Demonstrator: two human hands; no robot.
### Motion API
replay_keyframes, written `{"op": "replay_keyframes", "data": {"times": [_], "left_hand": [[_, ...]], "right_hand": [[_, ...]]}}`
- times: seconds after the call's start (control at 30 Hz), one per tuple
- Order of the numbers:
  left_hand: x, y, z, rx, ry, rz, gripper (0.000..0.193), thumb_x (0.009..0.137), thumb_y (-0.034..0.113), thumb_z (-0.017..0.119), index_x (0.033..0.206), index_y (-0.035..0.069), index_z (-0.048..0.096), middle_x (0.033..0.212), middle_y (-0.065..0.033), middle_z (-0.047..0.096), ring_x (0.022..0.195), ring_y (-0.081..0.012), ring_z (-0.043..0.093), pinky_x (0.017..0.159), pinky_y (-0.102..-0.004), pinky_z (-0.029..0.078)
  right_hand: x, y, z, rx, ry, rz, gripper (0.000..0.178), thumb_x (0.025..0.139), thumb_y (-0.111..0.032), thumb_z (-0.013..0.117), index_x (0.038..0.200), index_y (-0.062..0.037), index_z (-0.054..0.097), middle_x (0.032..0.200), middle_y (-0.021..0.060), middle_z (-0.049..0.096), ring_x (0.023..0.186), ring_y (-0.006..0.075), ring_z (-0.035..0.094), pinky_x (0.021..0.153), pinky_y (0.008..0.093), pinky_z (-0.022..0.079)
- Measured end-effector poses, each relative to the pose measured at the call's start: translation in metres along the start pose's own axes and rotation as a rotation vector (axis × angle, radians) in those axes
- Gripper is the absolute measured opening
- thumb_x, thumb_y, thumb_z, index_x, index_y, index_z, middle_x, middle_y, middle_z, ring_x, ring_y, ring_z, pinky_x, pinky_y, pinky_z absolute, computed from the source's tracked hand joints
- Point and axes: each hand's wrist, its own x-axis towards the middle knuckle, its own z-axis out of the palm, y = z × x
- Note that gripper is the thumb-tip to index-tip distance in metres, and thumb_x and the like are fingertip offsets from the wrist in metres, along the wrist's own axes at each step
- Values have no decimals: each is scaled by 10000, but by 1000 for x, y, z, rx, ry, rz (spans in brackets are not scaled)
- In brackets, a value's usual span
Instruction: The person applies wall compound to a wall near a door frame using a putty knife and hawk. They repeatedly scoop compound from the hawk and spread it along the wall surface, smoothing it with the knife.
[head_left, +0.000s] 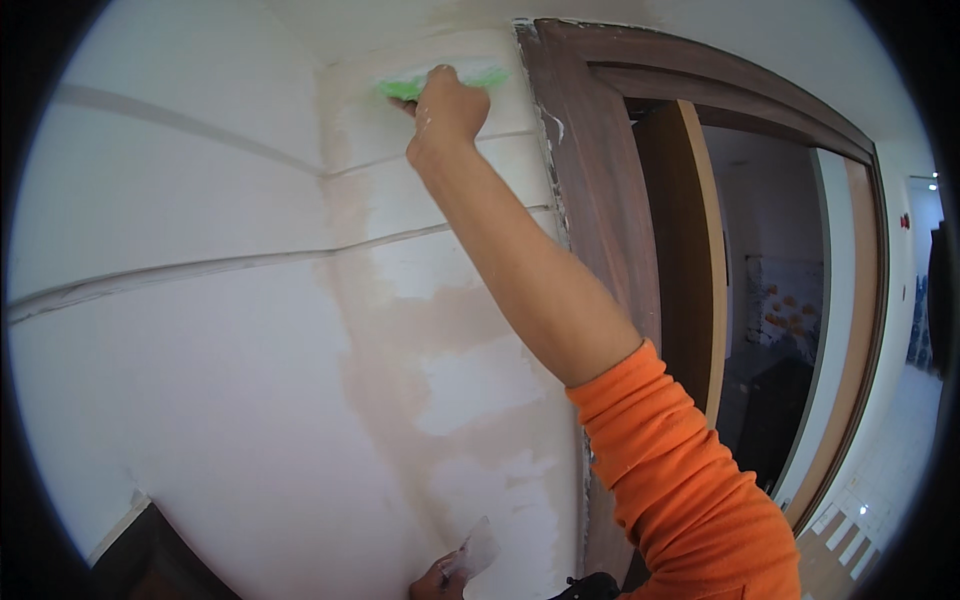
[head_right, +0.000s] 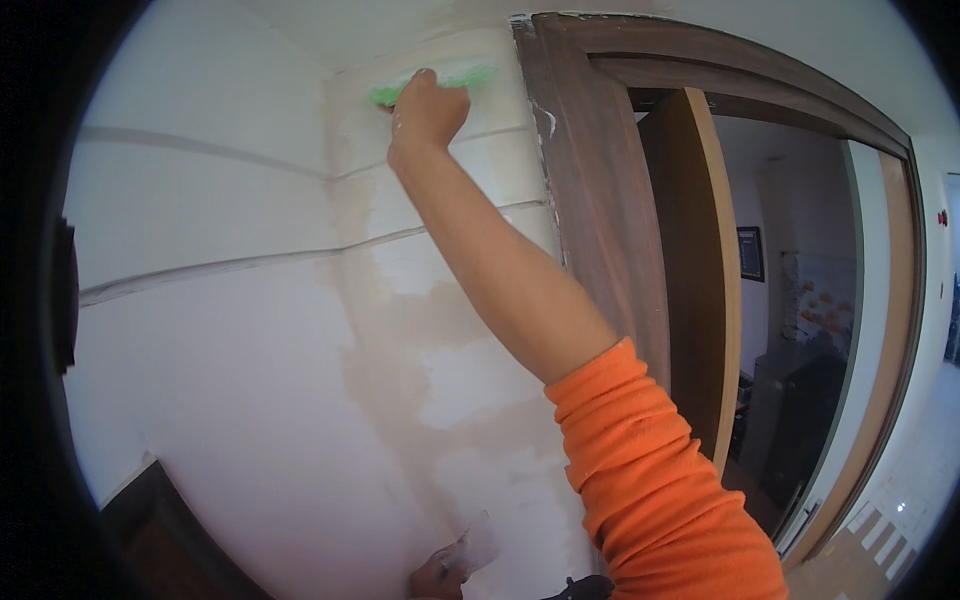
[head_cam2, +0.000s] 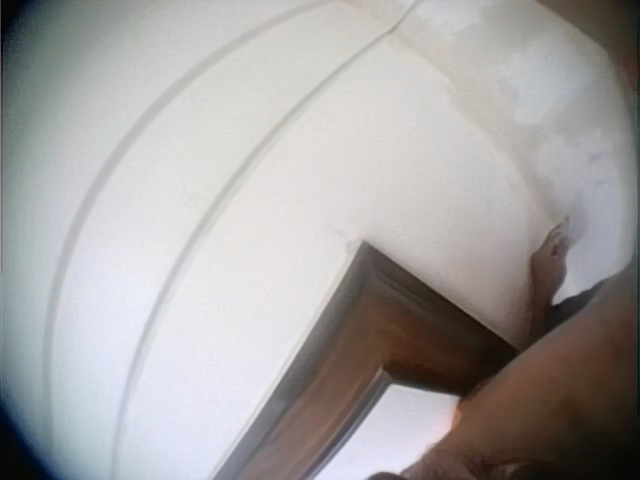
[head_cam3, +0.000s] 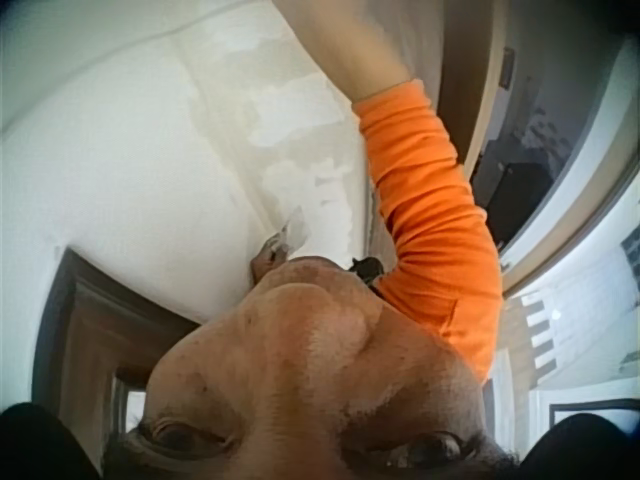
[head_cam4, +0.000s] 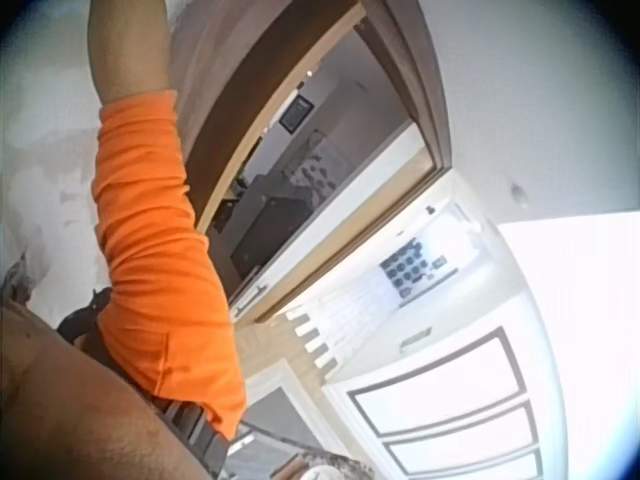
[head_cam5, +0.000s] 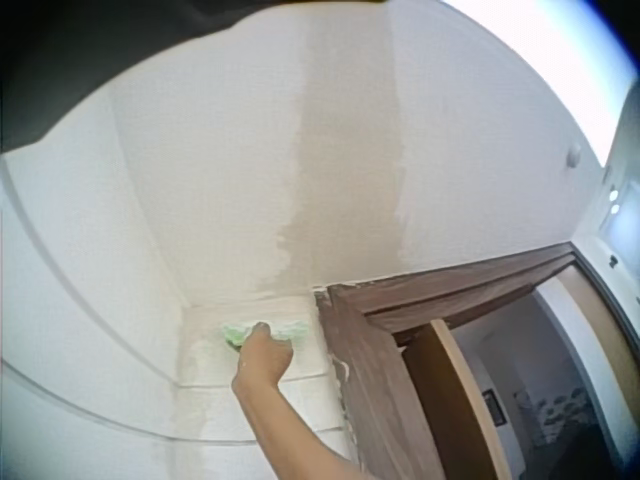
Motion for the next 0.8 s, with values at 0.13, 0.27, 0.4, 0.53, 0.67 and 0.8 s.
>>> {"op": "replay_keyframes", "data": {"times": [0.13,0.27,0.4,0.53,0.67,0.8], "left_hand": [[-2,3,0,-47,-38,-138,289,996,190,651,1251,56,680,836,35,636,699,-63,501,634,-234,454],[-2,-6,4,-100,-10,-108,275,995,154,650,1243,39,679,856,49,634,712,-68,508,650,-232,458],[-2,-19,6,-60,-12,-29,272,997,143,647,1244,31,674,879,41,645,751,-73,535,675,-232,473],[2,8,-2,-72,-50,-67,274,1000,154,648,1251,48,672,899,31,654,787,-70,551,699,-231,483],[-1,-1,-1,-40,-40,-78,277,1003,164,646,1259,63,674,883,31,656,764,-67,548,687,-232,482],[-3,-1,-3,-29,-47,-118,283,1005,171,642,1265,62,673,871,40,656,748,-63,541,673,-232,476]], "right_hand": [[13,-12,10,35,30,4,237,943,-53,515,1107,118,520,1029,176,605,829,227,628,633,368,550],[45,1,18,-9,52,-25,205,944,-47,520,1099,87,536,963,158,613,797,202,614,589,368,489],[47,-3,37,80,-47,-68,207,950,-51,518,1117,70,522,1061,134,620,795,218,647,657,382,589],[23,-6,47,-144,-65,-111,224,934,-45,544,1126,71,536,996,136,645,791,210,646,617,386,515],[14,19,19,-224,-63,-355,255,924,-37,545,1152,77,538,961,137,652,789,211,642,585,393,475],[9,9,14,-20,11,-46,229,918,-34,548,1112,89,559,1002,154,648,801,244,631,653,405,534]]}}
